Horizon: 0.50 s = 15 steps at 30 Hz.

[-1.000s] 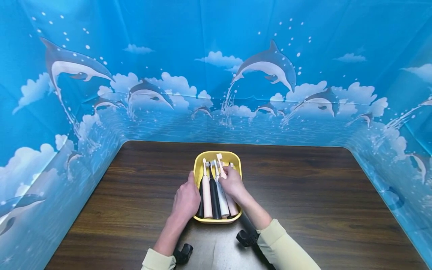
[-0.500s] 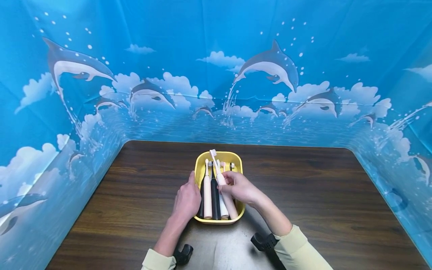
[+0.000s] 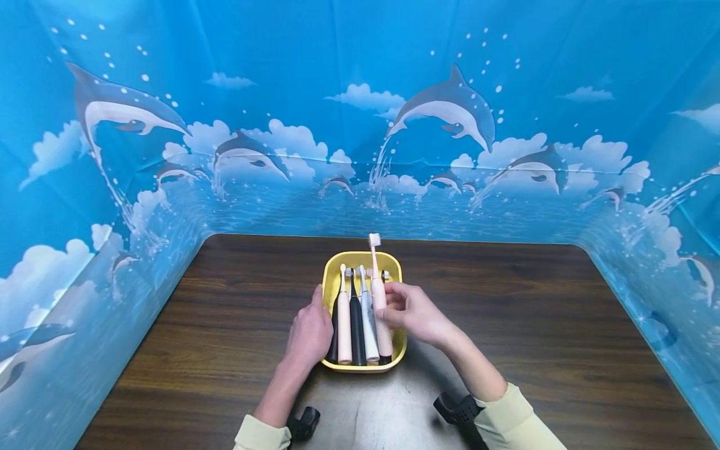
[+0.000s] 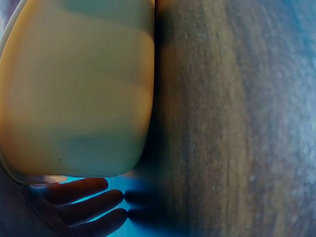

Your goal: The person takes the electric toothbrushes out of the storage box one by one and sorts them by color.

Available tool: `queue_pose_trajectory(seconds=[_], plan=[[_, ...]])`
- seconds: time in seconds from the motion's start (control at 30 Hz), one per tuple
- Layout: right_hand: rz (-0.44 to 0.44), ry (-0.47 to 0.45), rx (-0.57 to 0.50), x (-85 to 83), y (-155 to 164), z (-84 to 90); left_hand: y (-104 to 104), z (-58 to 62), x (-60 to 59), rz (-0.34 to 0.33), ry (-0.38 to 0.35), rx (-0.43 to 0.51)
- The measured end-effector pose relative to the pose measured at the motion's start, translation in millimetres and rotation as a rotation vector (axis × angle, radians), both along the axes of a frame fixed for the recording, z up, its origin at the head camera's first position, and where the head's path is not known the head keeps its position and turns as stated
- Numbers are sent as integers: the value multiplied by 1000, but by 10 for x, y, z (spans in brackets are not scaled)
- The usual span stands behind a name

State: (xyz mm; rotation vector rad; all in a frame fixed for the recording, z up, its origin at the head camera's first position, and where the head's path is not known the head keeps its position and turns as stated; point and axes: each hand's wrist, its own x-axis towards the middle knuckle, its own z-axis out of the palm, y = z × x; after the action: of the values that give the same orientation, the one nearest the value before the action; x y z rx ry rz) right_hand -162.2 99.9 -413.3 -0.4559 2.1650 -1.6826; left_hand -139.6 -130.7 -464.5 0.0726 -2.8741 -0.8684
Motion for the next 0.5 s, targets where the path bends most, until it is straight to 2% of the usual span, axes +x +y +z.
queue_pose_trajectory(seconds=[0.2,0.37,0.5], plan=[[-234,83,-107,-44,117,96,1,9,-4,3,-22,-6],[-379,135,-234,-69,227,140,-3,5,-4,1,-25,-12],[-476,232,-303,-122,321,159,-5,5,-8,-1,-20,-14]])
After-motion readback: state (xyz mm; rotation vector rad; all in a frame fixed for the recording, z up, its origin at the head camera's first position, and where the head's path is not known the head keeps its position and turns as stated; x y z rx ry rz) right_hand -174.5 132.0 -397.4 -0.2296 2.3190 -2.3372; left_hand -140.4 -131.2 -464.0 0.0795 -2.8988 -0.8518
